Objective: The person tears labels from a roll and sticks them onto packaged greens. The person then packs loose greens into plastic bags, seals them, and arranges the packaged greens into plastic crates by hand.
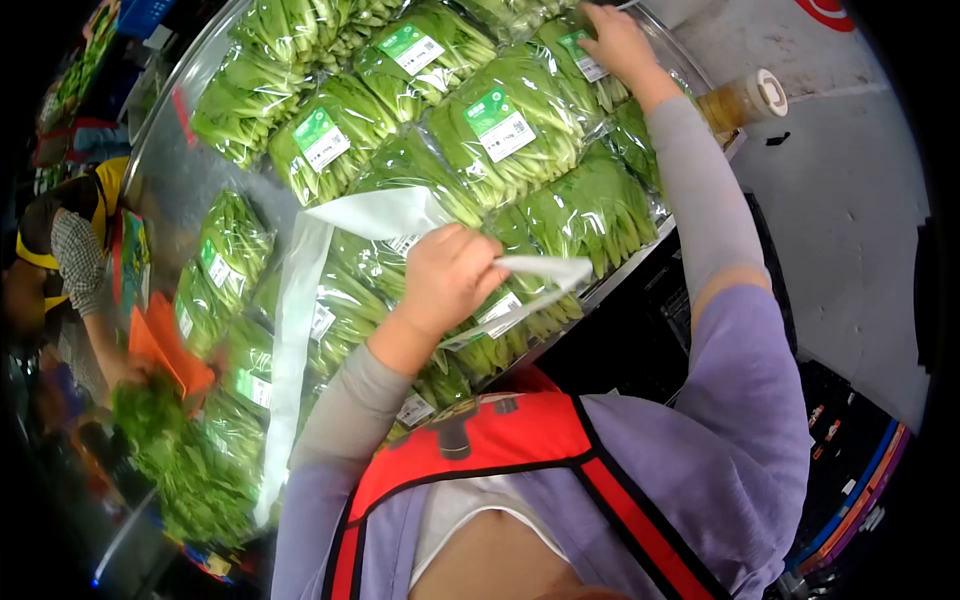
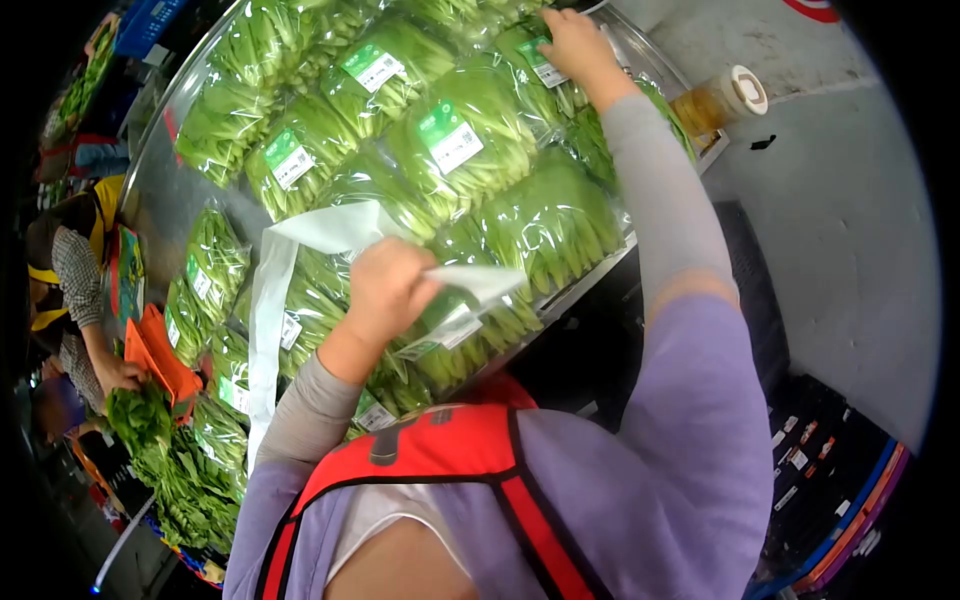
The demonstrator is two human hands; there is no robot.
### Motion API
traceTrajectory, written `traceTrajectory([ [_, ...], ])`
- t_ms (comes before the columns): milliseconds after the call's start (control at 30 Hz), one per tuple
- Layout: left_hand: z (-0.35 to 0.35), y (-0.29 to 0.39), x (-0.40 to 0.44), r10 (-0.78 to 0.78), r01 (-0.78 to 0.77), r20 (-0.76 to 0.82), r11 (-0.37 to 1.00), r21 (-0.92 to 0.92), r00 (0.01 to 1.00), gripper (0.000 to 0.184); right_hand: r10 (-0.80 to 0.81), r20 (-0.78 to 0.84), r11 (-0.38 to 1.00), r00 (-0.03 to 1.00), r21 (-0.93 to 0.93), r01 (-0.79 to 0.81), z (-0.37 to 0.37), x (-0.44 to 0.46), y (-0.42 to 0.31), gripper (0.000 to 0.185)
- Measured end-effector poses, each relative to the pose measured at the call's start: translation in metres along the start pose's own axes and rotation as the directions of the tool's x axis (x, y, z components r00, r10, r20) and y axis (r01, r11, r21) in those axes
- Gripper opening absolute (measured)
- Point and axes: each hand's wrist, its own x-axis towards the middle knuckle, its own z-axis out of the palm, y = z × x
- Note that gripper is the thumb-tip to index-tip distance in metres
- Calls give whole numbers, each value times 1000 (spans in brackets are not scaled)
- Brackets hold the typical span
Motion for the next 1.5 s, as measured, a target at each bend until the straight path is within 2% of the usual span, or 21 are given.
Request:
traceTrajectory([
  [33, -1, -3, 0, -7, 7, 2, 1000, 3, 1000, 21, -160, -307, 961, 938, -265, 77, -4, -10, -17, 37],
  [67, -1, -5, 0, -108, 107, -68, 994, -15, 992, 20, -238, -429, 956, 871, -261, 132, -2, -12, -20, 29],
  [100, -1, -8, 0, -203, 200, -139, 979, -37, 969, 20, -14, -269, 984, 963, 168, 61, -7, -32, -39, 32],
  [133, -3, -9, 1, -271, 261, -178, 962, -77, 946, 19, 129, -18, 834, 992, 544, -98, -18, -64, -67, 34],
  [167, -3, -11, 0, -272, 263, -177, 962, -73, 946, 19, 72, 263, 595, 962, 763, -253, -21, -97, -86, 39],
  [200, -1, -15, -1, -322, 306, -202, 946, -104, 925, 19, -24, 377, 280, 926, 892, -356, -19, -127, -113, 39],
  [267, -7, -17, 0, -317, 317, -159, 948, -28, 935, 18, -200, 437, 102, 877, 899, -425, -20, -169, -149, 33],
  [367, -19, 7, 18, -222, 253, -282, 964, 77, 933, 24, 10, 448, -101, 894, 890, -444, -20, -206, -179, 19],
  [433, -28, 23, 20, -212, 216, -203, 976, 1, 956, 29, -2, 498, -59, 867, 866, -497, -25, -223, -183, 19],
  [500, -30, 31, 18, -33, 36, 14, 954, -298, 999, 25, 5, 485, -26, 875, 874, -484, -35, -233, -189, 18],
  [533, -28, 28, 12, -30, 60, 80, 914, -402, 996, 22, 14, 479, -27, 878, 878, -479, -41, -238, -192, 19],
  [633, -31, 44, -5, -85, 113, 86, 907, -407, 993, 15, 138, 273, 156, 952, 943, -293, -54, -255, -196, 30],
  [800, -37, 57, -19, 31, -9, 45, 902, -432, 998, 16, 199, 260, -1, 945, 964, -265, -62, -271, -215, 27],
  [967, -41, 68, -35, 72, -82, -40, 910, -406, 997, 21, 78, 184, 69, 980, 979, -189, -64, -288, -225, 17],
  [1067, -43, 71, -45, 90, -125, -106, 909, -397, 990, 20, 125, 298, -32, 946, 955, -296, -68, -296, -237, 16],
  [1167, -44, 75, -55, 39, -89, -124, 901, -424, 992, 20, 215, 217, 68, 952, 969, -236, -66, -302, -246, 12],
  [1233, -44, 79, -63, -21, -28, -102, 887, -460, 995, 21, 168, -113, 440, 979, 897, 28, -64, -308, -248, 10],
  [1300, -42, 81, -70, -191, 170, 2, 871, -461, 982, 18, 206, -150, 430, 967, 901, 49, -72, -313, -253, 8],
  [1400, -41, 79, -77, -213, 196, 15, 865, -463, 977, 18, 281, -162, 372, 946, 927, 48, -78, -321, -243, 11],
  [1433, -41, 79, -76, -216, 199, 17, 864, -463, 976, 18, 327, -39, 262, 944, 964, -51, -80, -322, -243, 15],
  [1500, -41, 78, -69, -25, -38, -124, 873, -486, 992, 19, 325, 79, 181, 942, 973, -144, -77, -322, -242, 21],
])
